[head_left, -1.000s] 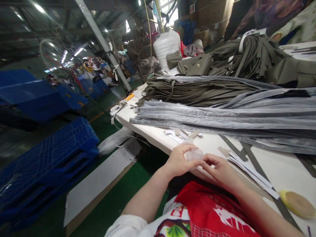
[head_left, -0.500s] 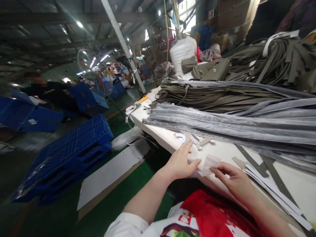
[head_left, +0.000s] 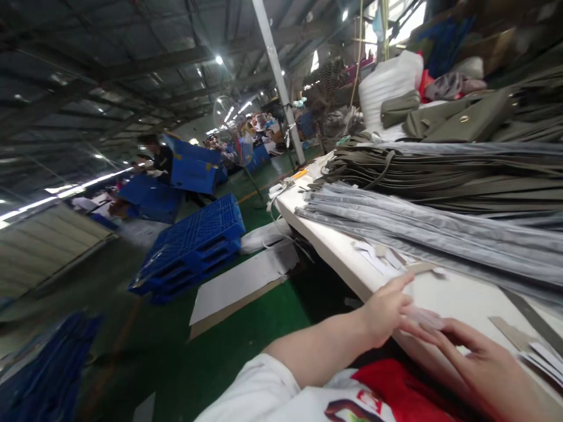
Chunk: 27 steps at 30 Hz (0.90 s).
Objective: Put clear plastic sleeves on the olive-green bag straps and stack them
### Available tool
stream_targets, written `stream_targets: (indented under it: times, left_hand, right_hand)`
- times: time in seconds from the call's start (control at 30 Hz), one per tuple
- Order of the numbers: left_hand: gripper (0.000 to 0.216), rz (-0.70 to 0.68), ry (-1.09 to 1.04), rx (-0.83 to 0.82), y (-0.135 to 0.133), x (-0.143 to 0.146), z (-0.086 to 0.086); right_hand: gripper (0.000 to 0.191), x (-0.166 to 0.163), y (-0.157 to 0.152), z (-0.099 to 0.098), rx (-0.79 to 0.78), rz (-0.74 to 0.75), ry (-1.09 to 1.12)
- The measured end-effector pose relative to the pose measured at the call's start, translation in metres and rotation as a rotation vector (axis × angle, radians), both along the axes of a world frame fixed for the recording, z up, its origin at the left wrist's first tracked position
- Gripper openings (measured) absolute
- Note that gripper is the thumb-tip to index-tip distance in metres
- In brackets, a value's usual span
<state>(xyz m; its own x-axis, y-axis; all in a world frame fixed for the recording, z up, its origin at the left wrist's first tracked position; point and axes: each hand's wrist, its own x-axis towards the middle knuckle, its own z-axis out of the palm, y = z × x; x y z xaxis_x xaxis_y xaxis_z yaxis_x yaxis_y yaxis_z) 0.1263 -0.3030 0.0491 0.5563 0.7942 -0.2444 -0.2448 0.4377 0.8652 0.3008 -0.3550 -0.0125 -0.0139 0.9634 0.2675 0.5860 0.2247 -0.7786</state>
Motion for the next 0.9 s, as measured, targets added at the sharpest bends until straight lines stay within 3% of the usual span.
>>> stream_targets:
  times: [0.1,0.2,0.33,0.4,0.5,0.57,0.77,0.9]
  left_hand:
    - [0.07,0.021,0.068,0.039,-0.002,-0.001,0.008]
    - [0.054,-0.052,0.229,0.202,0.0,-0.01,0.017]
    - [0.045,-0.31,0.426,0.424,0.002,-0.021,0.023]
    - [0.043,-0.459,0.504,0.505,0.001,-0.021,0.023]
    - [0.045,-0.576,0.558,0.614,-0.002,-0.019,0.022]
    - [0.044,-0.608,0.512,0.613,-0.003,-0.018,0.023]
    - [0.036,-0.556,0.338,0.393,-0.008,-0.017,0.021]
    - [0.035,-0.496,0.366,0.404,-0.01,-0.01,0.022]
  right_hand:
    - [0.029,-0.005,-0.004,0.01,-0.051,0.014,-0.003]
    - [0.029,0.005,-0.004,0.025,-0.105,0.012,0.004]
    - [0.037,0.024,-0.002,0.048,-0.059,-0.089,0.149]
    - [0.038,0.025,0.0,0.053,-0.09,-0.006,0.193]
    - [0.03,0.019,0.003,0.053,-0.143,0.148,0.224]
    - [0.028,0.014,0.004,0.049,-0.145,0.168,0.242]
    - [0.028,0.011,0.004,0.043,-0.054,0.065,0.26]
    - [0.021,0.008,0.004,0.047,0.009,0.052,0.299]
